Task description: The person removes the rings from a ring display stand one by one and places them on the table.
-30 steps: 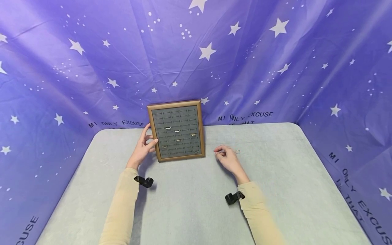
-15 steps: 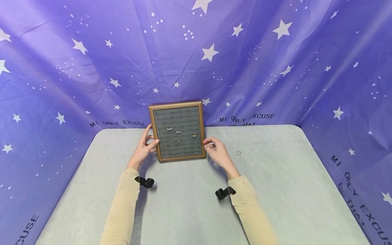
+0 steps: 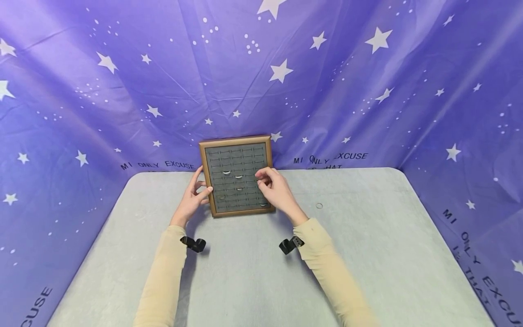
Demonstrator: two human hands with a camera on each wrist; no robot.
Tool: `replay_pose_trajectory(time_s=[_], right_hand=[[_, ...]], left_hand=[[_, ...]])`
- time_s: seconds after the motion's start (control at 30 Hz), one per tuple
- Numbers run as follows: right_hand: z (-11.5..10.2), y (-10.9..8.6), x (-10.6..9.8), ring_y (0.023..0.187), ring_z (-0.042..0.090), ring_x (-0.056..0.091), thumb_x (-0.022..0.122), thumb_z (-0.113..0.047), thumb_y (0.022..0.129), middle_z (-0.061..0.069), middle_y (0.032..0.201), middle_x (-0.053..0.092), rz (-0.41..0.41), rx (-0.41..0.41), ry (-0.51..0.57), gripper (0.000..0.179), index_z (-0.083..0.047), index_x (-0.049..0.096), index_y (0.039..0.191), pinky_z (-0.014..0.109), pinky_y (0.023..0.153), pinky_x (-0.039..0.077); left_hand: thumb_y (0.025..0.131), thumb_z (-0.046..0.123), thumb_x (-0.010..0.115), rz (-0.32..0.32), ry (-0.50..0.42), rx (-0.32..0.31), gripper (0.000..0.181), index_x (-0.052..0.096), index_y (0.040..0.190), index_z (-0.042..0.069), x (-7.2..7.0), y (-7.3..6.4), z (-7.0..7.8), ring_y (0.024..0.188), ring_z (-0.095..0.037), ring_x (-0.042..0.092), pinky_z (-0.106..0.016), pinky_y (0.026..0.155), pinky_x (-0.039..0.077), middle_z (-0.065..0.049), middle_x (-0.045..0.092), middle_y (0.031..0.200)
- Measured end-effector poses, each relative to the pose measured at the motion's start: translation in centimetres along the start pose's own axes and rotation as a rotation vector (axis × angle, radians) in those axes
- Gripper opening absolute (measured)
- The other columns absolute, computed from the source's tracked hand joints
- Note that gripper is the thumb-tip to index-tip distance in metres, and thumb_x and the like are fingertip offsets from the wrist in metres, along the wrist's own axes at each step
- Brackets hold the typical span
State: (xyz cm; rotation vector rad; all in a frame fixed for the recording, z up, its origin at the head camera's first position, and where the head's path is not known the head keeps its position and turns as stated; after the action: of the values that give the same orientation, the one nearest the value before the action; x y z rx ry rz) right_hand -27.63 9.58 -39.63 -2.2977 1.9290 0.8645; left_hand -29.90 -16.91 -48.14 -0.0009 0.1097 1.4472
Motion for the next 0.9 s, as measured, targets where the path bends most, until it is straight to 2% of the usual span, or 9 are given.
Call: replay_pose_trajectory(time_s=[0.2,0.47,0.53,0.67,0.77,0.9], right_hand=[[-1.0,0.9,0.7,0.088,0.024,0.056,0.059,0.004,0.089,0.015,0.100,0.059,-0.008,-0.037,-0.022,0.017,0.004,0.063,0.105,0.029,0.070,0.046],[-0.9,1.5,2.2,0.088,0.024,0.056,0.059,0.003,0.089,0.014,0.099,0.058,-0.005,-0.029,-0.059,0.016,0.003,0.064,0.104,0.029,0.070,0.047],[-0.9,1.6,2.6,0.088,0.024,0.056,0.059,0.002,0.089,0.013,0.099,0.058,0.002,-0.031,-0.063,0.015,0.002,0.065,0.103,0.030,0.070,0.047],[-1.3,2.1,3.2,0.087,0.022,0.055,0.060,0.001,0.089,0.011,0.098,0.058,0.015,-0.047,-0.070,0.015,0.000,0.066,0.102,0.031,0.069,0.047],[-1.8,2.5,3.6,0.087,0.021,0.055,0.060,0.001,0.089,0.010,0.098,0.058,0.013,-0.057,-0.078,0.015,-0.001,0.067,0.103,0.031,0.070,0.048],[-2.1,2.8,4.4,0.088,0.021,0.055,0.060,-0.001,0.090,0.009,0.100,0.058,0.002,-0.059,-0.086,0.016,-0.002,0.068,0.104,0.031,0.071,0.047]], left_hand=[[0.095,0.015,0.064,0.004,0.015,-0.003,0.075,0.023,0.153,0.039,-0.1,0.1,0.0,0.074,-0.019,0.061,-0.046,0.075,0.054,-0.018,0.045,0.117],[0.095,0.011,0.063,0.000,0.002,-0.012,0.076,0.021,0.154,0.036,-0.5,-0.2,-0.1,0.076,-0.022,0.063,-0.047,0.075,0.054,-0.017,0.046,0.115],[0.095,0.009,0.062,-0.008,-0.002,-0.019,0.077,0.020,0.155,0.032,-0.4,-0.4,0.4,0.076,-0.024,0.062,-0.049,0.075,0.054,-0.017,0.045,0.114],[0.096,0.010,0.062,-0.008,0.013,-0.018,0.077,0.019,0.155,0.032,-0.3,-0.4,0.4,0.078,-0.027,0.062,-0.052,0.077,0.053,-0.019,0.045,0.116],[0.095,0.015,0.063,-0.004,0.034,0.009,0.075,0.021,0.154,0.037,-0.3,-0.1,-0.2,0.077,-0.025,0.063,-0.050,0.075,0.054,-0.020,0.046,0.117],[0.095,0.022,0.064,-0.006,0.033,0.066,0.074,0.023,0.154,0.038,0.0,-0.1,0.0,0.073,-0.020,0.063,-0.047,0.072,0.056,-0.019,0.047,0.115]])
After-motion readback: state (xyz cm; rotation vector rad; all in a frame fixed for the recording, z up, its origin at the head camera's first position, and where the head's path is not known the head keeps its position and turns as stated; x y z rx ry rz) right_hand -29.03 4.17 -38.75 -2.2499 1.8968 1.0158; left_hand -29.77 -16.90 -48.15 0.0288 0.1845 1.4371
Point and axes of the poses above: each hand's wrist, its own y-axis towards the middle knuckle, its own x-axis out of the palm, z = x × y, the point moved 7 cm from there along y, towards the middle knuckle
